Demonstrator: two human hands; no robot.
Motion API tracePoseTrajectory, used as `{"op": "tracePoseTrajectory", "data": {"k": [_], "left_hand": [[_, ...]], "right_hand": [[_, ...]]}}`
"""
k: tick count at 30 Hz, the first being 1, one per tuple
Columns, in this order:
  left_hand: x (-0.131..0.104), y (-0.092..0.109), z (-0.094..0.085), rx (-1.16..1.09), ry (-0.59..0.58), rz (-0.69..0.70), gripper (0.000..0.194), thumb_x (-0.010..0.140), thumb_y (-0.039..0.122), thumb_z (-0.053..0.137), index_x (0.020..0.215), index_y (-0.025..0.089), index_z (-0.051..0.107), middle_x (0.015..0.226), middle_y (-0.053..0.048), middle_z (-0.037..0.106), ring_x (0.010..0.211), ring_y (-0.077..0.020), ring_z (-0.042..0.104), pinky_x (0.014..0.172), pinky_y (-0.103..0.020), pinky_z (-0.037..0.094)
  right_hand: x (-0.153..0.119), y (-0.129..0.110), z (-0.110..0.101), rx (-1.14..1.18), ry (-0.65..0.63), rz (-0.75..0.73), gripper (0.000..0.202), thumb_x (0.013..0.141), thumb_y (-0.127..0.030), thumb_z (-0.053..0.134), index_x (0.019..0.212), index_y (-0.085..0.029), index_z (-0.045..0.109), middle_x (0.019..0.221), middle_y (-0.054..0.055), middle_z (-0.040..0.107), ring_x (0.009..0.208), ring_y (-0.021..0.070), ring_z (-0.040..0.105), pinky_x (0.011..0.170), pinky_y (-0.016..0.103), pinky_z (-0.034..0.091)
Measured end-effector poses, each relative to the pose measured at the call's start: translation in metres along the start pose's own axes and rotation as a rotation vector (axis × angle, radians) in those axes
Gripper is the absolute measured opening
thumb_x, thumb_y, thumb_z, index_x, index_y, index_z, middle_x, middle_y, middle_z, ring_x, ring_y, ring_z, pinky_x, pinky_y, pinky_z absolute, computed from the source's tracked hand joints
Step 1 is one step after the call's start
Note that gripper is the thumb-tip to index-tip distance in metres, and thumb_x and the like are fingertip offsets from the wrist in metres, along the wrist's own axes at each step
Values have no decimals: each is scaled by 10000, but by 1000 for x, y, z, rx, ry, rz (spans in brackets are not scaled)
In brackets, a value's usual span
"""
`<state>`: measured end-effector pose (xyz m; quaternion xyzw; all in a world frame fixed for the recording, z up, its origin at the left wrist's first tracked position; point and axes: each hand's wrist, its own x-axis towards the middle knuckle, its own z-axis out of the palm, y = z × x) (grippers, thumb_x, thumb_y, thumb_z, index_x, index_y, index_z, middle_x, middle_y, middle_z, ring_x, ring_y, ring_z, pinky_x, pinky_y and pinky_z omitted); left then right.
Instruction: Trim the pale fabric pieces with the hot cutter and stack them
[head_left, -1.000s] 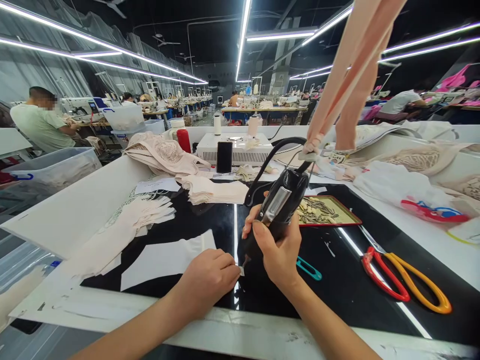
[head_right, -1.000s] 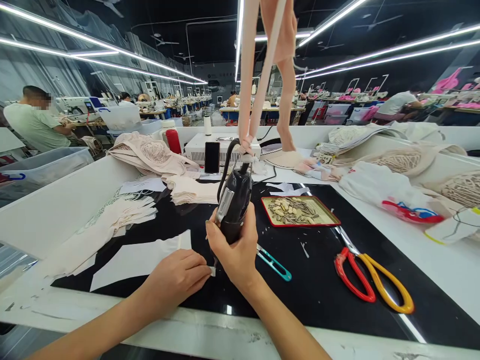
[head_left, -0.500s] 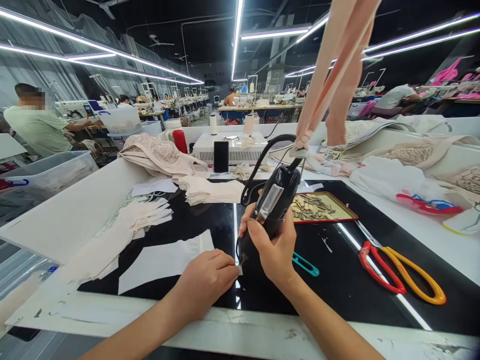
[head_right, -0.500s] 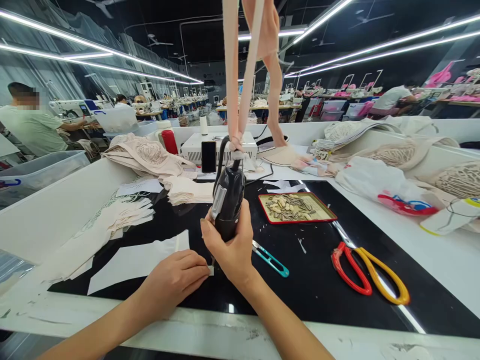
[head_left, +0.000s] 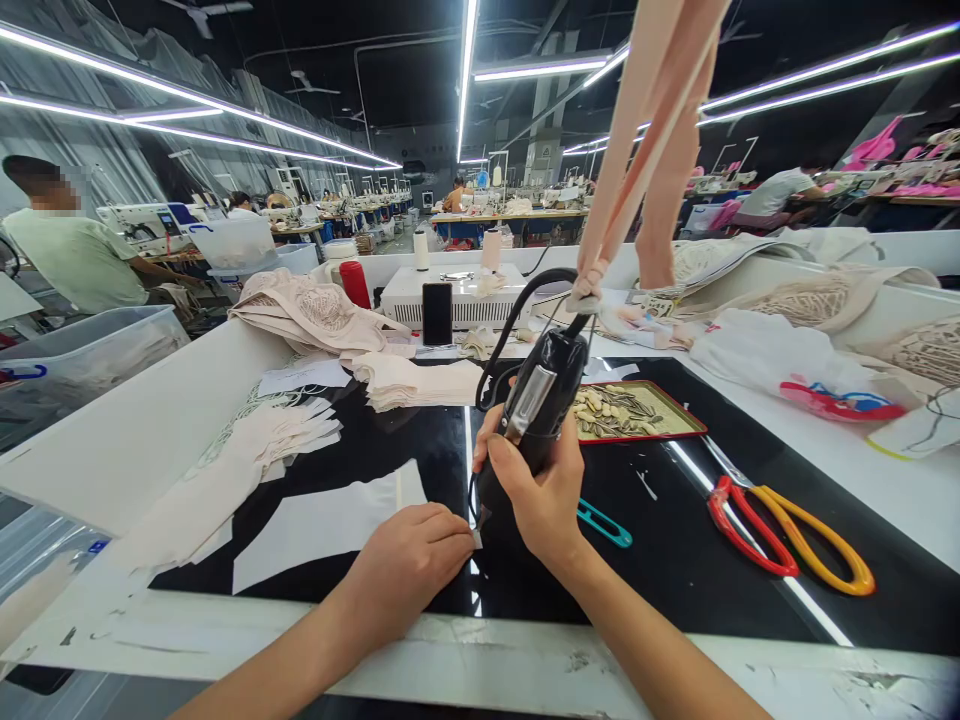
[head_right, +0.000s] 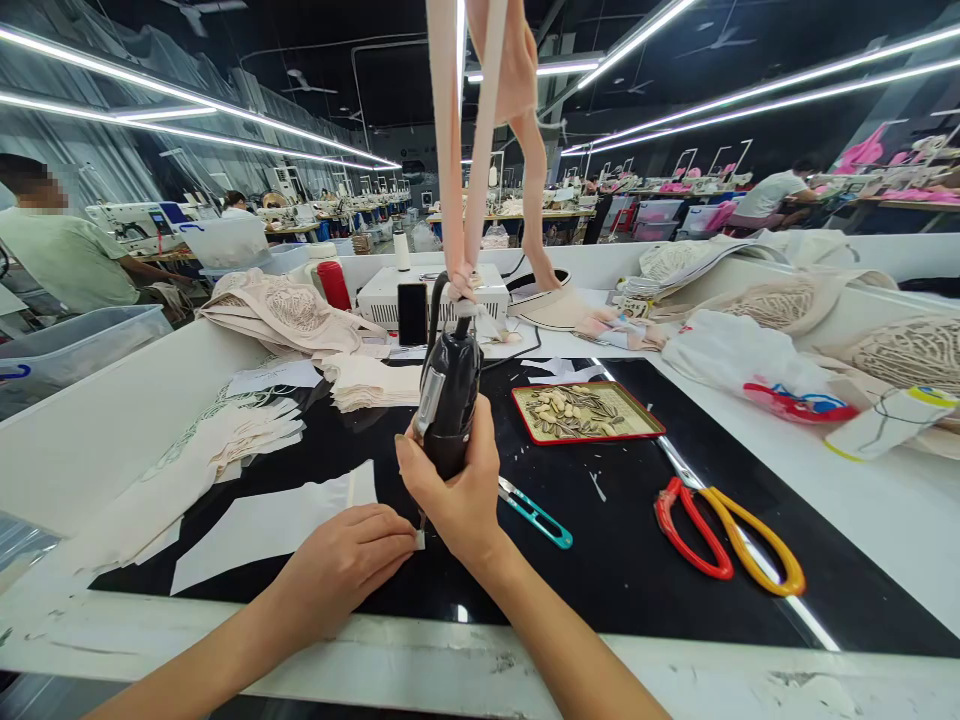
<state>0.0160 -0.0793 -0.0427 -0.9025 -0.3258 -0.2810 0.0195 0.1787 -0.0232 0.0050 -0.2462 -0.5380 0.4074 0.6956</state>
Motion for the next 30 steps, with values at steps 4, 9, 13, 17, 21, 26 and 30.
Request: {"op": "tracePoseTrajectory", "data": {"k": [4, 9, 13, 17, 21, 26, 30], "left_hand": [[-1, -1, 0, -2, 0, -5, 219, 1132, 148, 498, 1059, 148, 704, 979, -42, 781, 875, -203, 742, 741, -323, 596], [-3, -2, 1, 4, 1, 0, 213, 1131, 150, 501, 1058, 150, 702, 980, -43, 783, 880, -208, 748, 755, -335, 602], [-3, -1, 1, -5, 5, -3, 213, 1128, 135, 503, 1056, 147, 702, 977, -45, 783, 886, -208, 753, 754, -329, 602], [-2, -1, 1, -10, 0, -8, 216, 1129, 139, 502, 1053, 146, 704, 975, -40, 781, 885, -205, 751, 751, -331, 606], [-1, -1, 2, -12, 3, -10, 239, 1136, 140, 486, 1051, 149, 709, 972, -41, 781, 891, -199, 751, 766, -335, 611], [-2, -1, 2, -19, -7, -14, 236, 1134, 135, 487, 1071, 150, 714, 992, -44, 787, 910, -203, 754, 793, -337, 615], [-2, -1, 2, -21, 0, -10, 239, 1136, 146, 488, 1075, 148, 719, 1000, -46, 791, 906, -206, 758, 780, -333, 616]], "right_hand": [[0, -1, 0, 7, 1, 8, 260, 887, -298, 782, 990, -275, 545, 795, -64, 642, 599, 121, 581, 563, 279, 539], [1, -4, 1, 52, -2, 13, 268, 890, -297, 780, 964, -281, 523, 779, -73, 635, 551, 109, 557, 507, 261, 507], [1, -3, 1, 6, 8, 16, 257, 874, -317, 783, 970, -273, 549, 811, -59, 643, 625, 124, 587, 601, 295, 539], [0, -1, 0, -22, 1, 14, 265, 874, -331, 779, 994, -270, 551, 809, -57, 640, 649, 133, 602, 624, 306, 551], [0, -2, 0, -28, 2, 10, 254, 881, -303, 775, 997, -270, 552, 807, -60, 647, 626, 128, 606, 601, 295, 556], [-1, -3, 0, 1, 3, 5, 245, 883, -287, 773, 972, -275, 545, 800, -65, 656, 595, 125, 607, 558, 283, 557], [-2, -3, 2, -2, 2, 5, 237, 882, -289, 767, 981, -274, 552, 810, -62, 659, 593, 124, 618, 551, 283, 568]]}}
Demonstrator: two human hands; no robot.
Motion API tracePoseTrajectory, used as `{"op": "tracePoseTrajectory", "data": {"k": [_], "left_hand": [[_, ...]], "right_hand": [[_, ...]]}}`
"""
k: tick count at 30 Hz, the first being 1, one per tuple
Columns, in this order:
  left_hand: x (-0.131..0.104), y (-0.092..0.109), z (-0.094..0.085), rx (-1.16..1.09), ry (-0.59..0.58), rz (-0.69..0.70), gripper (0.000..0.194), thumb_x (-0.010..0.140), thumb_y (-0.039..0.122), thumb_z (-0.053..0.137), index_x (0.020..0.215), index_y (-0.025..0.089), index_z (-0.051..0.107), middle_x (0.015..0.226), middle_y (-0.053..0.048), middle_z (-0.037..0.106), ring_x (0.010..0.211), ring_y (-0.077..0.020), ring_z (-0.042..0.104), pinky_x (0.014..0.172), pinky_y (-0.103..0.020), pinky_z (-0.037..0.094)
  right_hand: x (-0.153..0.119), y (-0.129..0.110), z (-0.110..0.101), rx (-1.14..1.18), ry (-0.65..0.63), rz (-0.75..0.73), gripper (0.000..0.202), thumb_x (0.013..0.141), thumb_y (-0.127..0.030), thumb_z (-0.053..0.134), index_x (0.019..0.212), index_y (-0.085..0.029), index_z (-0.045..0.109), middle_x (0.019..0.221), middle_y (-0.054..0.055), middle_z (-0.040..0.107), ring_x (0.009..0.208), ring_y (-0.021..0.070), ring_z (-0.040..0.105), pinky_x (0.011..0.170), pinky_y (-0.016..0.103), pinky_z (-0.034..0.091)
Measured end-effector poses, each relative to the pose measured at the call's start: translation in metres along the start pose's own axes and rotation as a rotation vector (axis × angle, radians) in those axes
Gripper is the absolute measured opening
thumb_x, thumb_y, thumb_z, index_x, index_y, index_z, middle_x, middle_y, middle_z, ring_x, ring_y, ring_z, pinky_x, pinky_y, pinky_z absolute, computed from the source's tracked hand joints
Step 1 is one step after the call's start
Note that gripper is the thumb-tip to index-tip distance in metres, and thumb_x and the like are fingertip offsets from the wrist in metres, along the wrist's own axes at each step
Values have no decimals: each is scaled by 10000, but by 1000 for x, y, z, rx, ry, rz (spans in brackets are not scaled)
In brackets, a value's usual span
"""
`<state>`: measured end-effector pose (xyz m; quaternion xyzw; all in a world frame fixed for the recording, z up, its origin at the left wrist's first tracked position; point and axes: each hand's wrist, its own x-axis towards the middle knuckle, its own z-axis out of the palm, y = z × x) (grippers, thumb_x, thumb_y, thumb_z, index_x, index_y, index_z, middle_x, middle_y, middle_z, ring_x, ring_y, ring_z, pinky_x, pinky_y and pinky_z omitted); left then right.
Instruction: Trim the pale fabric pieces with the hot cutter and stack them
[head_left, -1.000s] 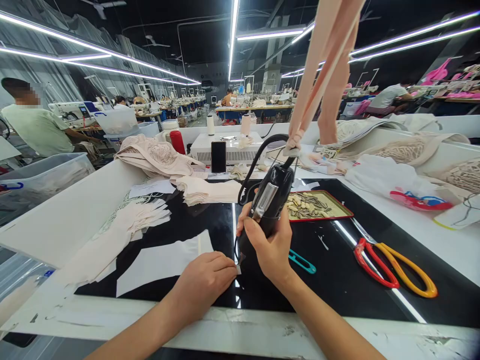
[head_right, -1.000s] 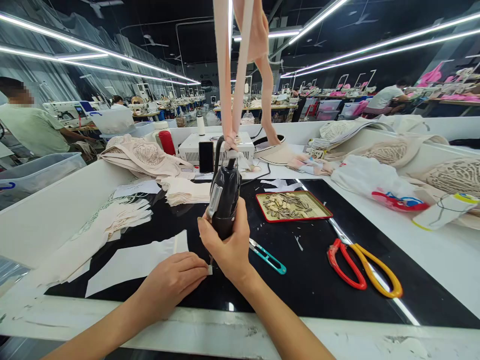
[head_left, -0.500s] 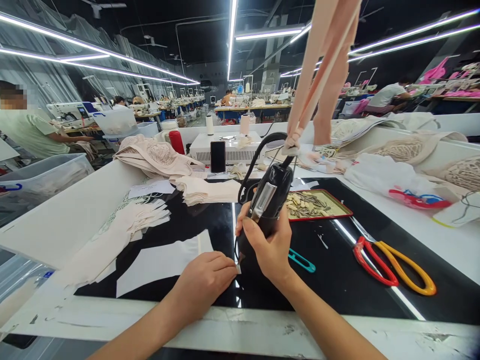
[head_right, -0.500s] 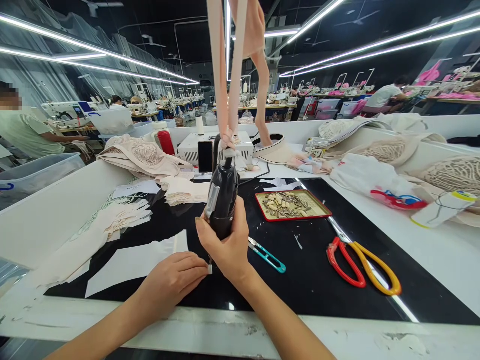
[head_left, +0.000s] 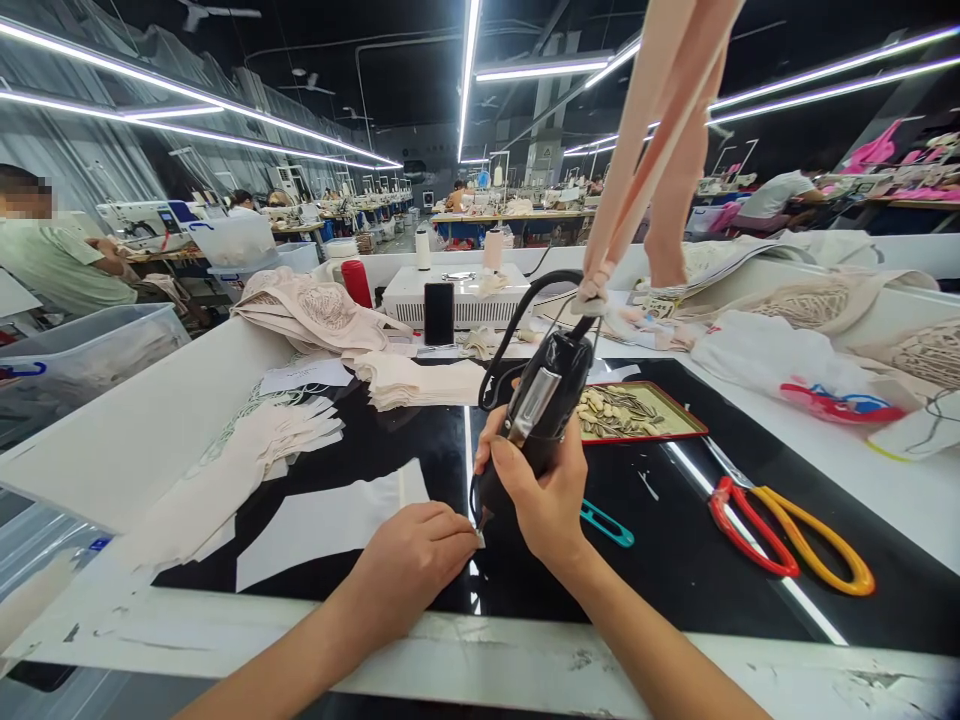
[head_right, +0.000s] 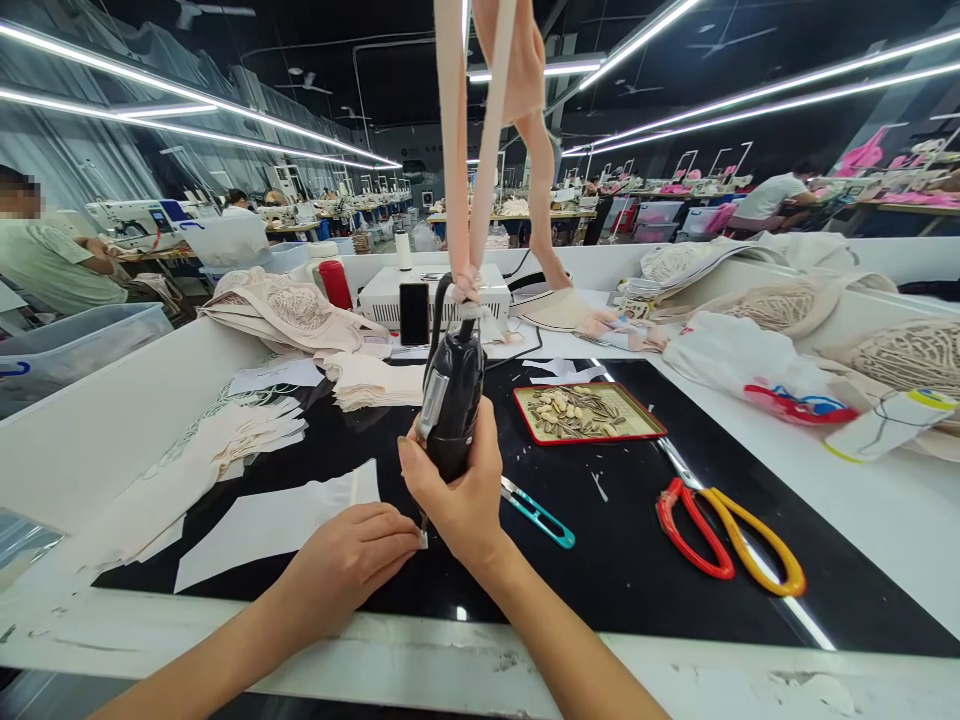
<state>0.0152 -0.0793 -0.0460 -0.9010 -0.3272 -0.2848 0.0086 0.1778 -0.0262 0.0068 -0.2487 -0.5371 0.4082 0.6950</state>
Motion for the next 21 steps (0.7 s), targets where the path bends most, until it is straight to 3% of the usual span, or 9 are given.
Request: {"op": "tracePoseTrajectory", "data": {"k": [21], "left_hand": [[3, 0, -2, -23, 3, -13, 251, 1149, 177, 479, 1049, 156, 709, 979, -39, 791, 885, -190, 738, 778, -319, 588]], "right_hand": [[-8, -7, -3, -1, 15, 12, 227, 871, -254, 750, 988, -275, 557, 816, -58, 692, 548, 112, 628, 500, 256, 576]]}}
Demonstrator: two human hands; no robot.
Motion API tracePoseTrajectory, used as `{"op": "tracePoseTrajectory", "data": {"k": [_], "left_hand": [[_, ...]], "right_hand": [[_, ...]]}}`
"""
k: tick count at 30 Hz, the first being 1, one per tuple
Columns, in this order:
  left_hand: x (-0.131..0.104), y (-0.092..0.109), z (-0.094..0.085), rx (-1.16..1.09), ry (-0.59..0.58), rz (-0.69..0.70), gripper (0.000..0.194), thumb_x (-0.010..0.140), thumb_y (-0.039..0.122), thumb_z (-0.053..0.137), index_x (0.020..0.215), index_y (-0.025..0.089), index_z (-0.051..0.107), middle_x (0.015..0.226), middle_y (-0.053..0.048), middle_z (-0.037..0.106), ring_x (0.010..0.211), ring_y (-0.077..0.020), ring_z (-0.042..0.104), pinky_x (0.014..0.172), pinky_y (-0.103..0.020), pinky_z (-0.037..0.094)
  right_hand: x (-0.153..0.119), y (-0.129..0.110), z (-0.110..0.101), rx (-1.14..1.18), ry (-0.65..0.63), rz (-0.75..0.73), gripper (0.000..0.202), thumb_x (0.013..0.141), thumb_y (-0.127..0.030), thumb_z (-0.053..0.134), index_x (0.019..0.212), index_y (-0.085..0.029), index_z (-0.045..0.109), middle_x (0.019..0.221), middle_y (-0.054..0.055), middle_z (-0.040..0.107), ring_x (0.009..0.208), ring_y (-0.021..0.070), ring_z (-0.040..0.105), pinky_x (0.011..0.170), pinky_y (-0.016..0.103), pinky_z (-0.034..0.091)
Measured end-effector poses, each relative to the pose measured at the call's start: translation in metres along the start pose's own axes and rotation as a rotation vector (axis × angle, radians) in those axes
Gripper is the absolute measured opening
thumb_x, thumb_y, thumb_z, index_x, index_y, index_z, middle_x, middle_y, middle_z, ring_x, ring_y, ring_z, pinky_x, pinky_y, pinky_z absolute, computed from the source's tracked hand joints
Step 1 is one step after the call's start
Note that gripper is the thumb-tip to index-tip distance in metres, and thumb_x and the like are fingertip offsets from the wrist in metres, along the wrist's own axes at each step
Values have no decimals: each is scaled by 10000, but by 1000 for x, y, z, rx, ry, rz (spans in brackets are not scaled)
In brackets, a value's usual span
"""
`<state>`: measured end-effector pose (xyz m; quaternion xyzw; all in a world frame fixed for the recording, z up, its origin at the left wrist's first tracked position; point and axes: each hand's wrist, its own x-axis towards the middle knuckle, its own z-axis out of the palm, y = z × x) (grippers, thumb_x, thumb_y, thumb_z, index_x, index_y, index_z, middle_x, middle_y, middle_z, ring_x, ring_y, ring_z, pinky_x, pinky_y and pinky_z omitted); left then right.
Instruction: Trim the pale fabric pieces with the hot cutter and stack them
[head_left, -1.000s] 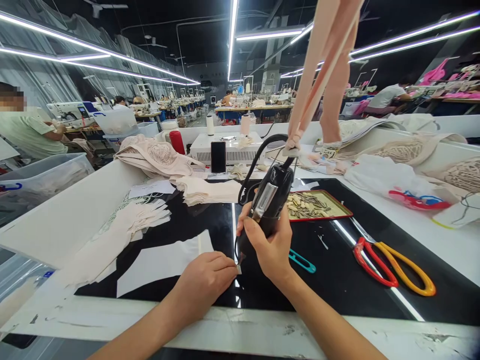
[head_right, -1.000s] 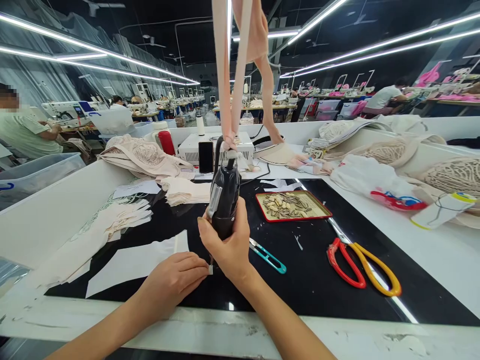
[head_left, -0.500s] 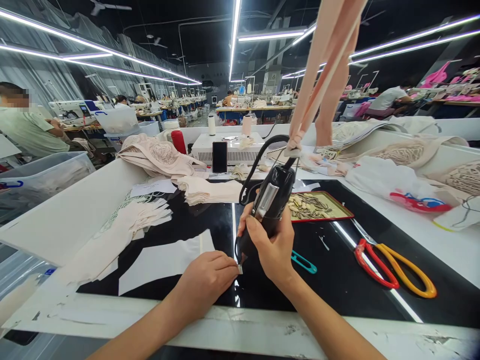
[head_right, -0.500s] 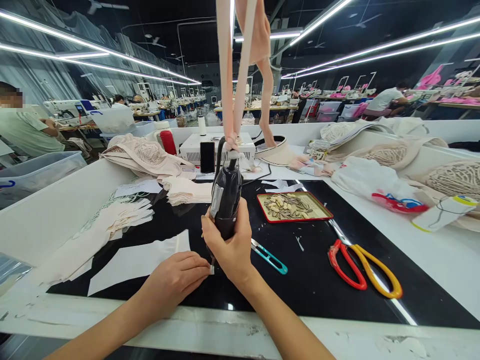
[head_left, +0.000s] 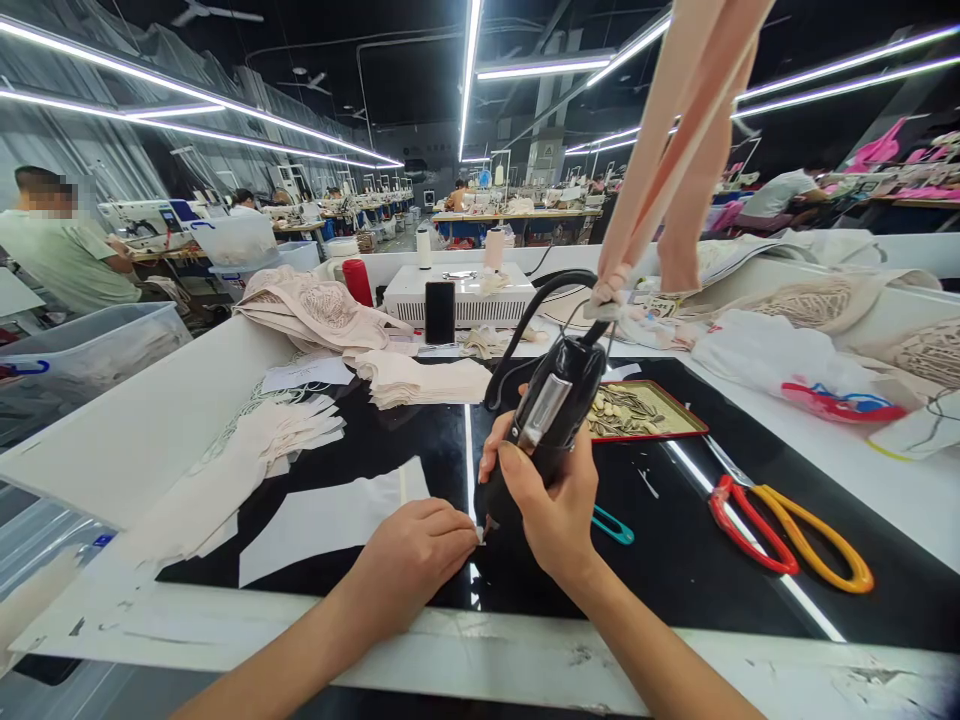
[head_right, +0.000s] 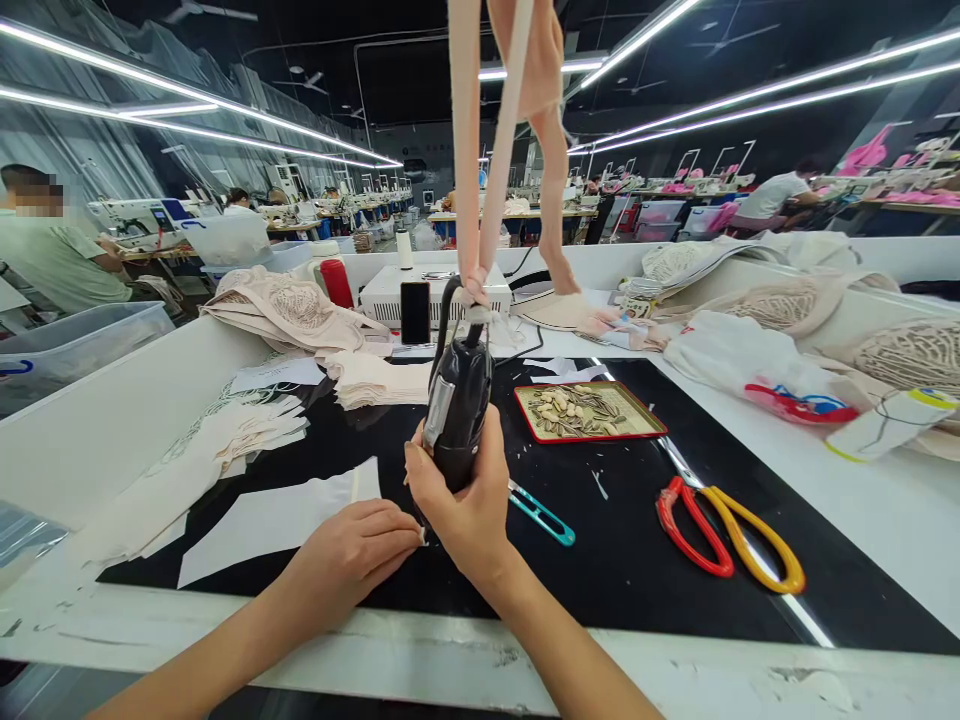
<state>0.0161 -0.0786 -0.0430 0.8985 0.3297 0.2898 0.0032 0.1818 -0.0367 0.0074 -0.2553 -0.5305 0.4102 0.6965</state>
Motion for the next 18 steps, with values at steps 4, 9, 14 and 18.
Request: {"op": "tracePoseTrajectory", "data": {"k": [4, 9, 14, 18], "left_hand": [[-3, -2, -1, -39, -12, -16, 258, 1155, 208, 480, 1067, 164, 718, 996, -33, 794, 907, -186, 738, 802, -318, 586], [-9, -9, -6, -72, -39, -49, 240, 1146, 213, 503, 1068, 172, 726, 1041, -34, 792, 953, -190, 732, 844, -339, 595], [-15, -14, -13, -77, -11, -75, 238, 1144, 216, 509, 1096, 168, 736, 1074, -49, 792, 986, -196, 735, 871, -327, 605], [-19, -16, -15, -68, -2, -78, 239, 1144, 217, 510, 1100, 168, 739, 1082, -55, 789, 994, -201, 734, 876, -329, 601]], "right_hand": [[1, 0, 0, -3, 2, -4, 229, 862, -249, 762, 968, -272, 560, 806, -60, 681, 561, 114, 630, 501, 253, 567], [1, 0, 0, 17, 6, -8, 236, 852, -229, 775, 967, -270, 573, 797, -62, 682, 569, 115, 628, 517, 261, 578], [1, -1, 0, 40, 4, -9, 237, 855, -202, 773, 963, -273, 575, 794, -64, 693, 549, 112, 620, 485, 250, 566], [1, -1, -1, 37, 0, -22, 247, 857, -202, 776, 990, -275, 581, 809, -58, 706, 571, 122, 640, 501, 258, 581]]}}
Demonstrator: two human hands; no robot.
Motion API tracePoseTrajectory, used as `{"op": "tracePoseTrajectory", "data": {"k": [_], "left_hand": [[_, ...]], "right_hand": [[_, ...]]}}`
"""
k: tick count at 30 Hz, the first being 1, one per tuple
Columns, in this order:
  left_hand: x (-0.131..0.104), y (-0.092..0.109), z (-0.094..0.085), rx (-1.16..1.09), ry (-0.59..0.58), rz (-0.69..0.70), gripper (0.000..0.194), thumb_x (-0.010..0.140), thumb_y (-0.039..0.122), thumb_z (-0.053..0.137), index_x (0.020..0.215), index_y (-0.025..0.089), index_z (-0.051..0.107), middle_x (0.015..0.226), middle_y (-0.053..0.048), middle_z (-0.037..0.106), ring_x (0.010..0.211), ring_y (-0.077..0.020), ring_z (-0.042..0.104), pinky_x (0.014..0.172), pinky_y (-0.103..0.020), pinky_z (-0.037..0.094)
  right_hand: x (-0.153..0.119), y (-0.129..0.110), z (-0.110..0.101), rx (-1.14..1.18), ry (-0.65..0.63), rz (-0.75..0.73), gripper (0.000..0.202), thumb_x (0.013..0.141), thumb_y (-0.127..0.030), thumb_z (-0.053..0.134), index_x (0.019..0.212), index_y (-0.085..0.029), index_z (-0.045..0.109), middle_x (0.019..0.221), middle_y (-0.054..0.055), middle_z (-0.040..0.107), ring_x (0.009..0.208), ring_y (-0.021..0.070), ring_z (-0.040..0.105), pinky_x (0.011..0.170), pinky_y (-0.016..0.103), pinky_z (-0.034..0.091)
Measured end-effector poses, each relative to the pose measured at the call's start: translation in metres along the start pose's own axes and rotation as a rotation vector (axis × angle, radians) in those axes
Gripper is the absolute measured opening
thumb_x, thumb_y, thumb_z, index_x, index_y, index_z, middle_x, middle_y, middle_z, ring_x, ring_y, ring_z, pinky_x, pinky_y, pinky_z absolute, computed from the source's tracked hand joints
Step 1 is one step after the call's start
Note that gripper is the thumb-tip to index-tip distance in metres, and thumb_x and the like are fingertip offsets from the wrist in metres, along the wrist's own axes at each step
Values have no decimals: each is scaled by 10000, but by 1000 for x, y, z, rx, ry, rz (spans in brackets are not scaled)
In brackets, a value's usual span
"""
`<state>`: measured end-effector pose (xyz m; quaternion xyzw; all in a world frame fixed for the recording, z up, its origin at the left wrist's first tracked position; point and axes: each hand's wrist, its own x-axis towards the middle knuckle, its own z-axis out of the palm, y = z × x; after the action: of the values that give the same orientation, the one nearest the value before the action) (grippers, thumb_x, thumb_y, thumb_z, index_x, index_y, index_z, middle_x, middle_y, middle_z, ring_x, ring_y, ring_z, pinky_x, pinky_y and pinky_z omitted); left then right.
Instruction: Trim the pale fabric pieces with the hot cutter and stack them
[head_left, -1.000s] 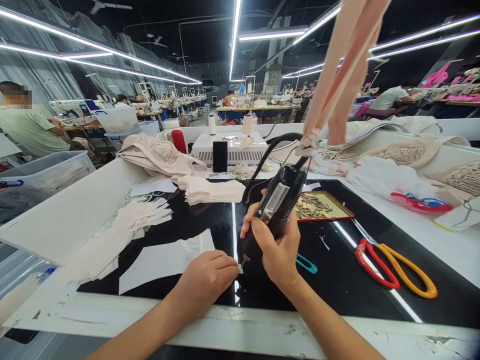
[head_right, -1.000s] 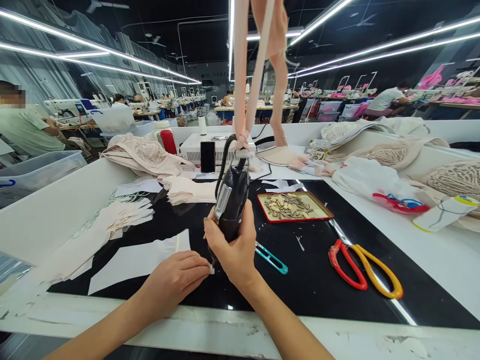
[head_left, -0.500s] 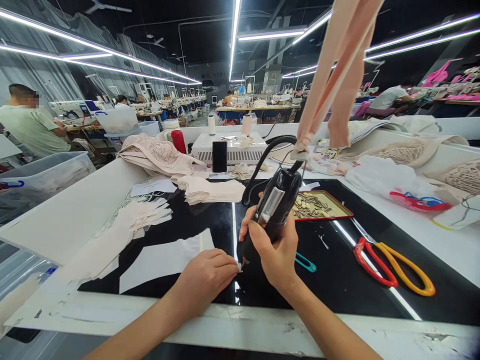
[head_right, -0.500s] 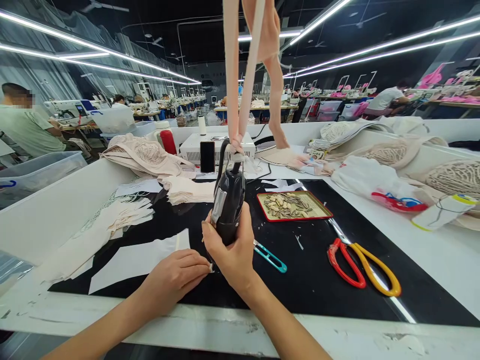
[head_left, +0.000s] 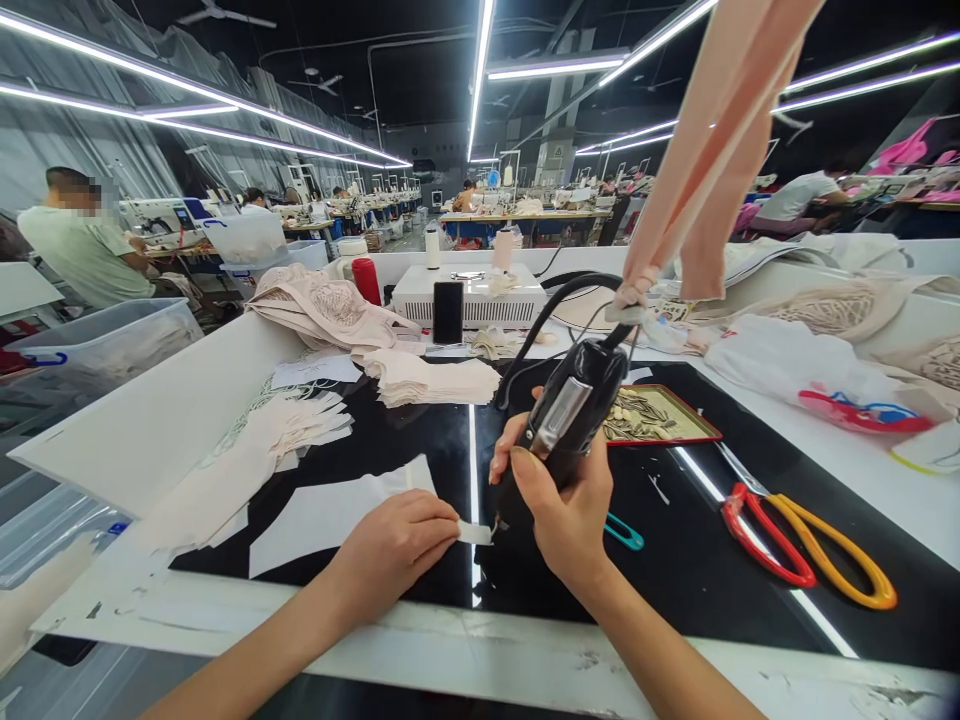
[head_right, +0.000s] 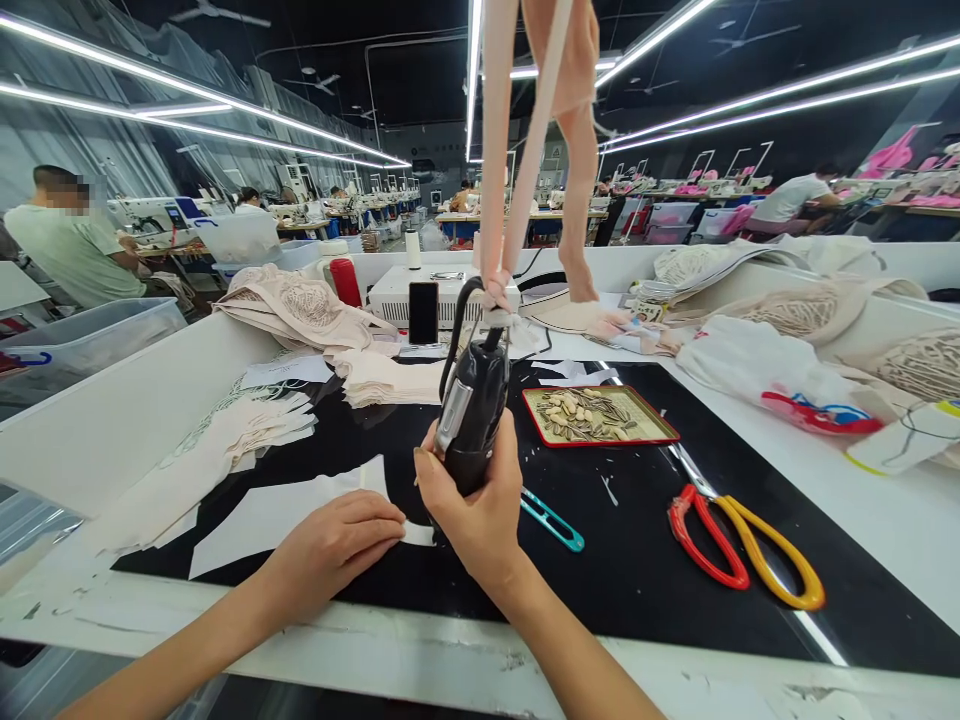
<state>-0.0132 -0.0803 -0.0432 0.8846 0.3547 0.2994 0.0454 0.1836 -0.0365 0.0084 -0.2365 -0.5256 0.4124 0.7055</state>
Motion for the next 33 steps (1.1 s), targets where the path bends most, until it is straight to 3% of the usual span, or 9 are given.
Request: {"op": "tracePoseTrajectory", "data": {"k": [9, 18, 26, 33], "left_hand": [[-3, 1, 0, -15, -12, -54, 247, 1138, 202, 517, 1044, 169, 743, 1019, -44, 762, 958, -191, 705, 849, -306, 562], [-4, 0, 14, -36, 37, -76, 243, 1128, 228, 547, 1010, 169, 750, 1009, -46, 748, 927, -190, 697, 841, -301, 539], [-3, 0, 23, 6, 54, -66, 178, 1086, 170, 612, 980, 167, 754, 1007, -40, 753, 897, -180, 691, 839, -294, 539], [-2, 1, 30, 96, 17, -61, 174, 1055, 138, 641, 904, 176, 719, 956, -30, 738, 899, -176, 690, 854, -297, 543]], "right_hand": [[-2, 2, -6, 25, -20, -30, 281, 891, -224, 779, 1097, -289, 599, 828, -55, 713, 595, 126, 649, 523, 263, 577], [1, 6, -8, 47, -16, -4, 399, 923, -304, 800, 1279, -298, 620, 856, -37, 705, 629, 138, 656, 563, 293, 588], [11, 16, 12, 77, 12, 1, 422, 883, -305, 821, 1253, -286, 619, 823, -43, 705, 619, 140, 643, 560, 296, 581], [12, 15, 18, 67, 33, 15, 405, 825, -328, 834, 1161, -271, 617, 773, -56, 691, 576, 141, 641, 508, 279, 562]]}}
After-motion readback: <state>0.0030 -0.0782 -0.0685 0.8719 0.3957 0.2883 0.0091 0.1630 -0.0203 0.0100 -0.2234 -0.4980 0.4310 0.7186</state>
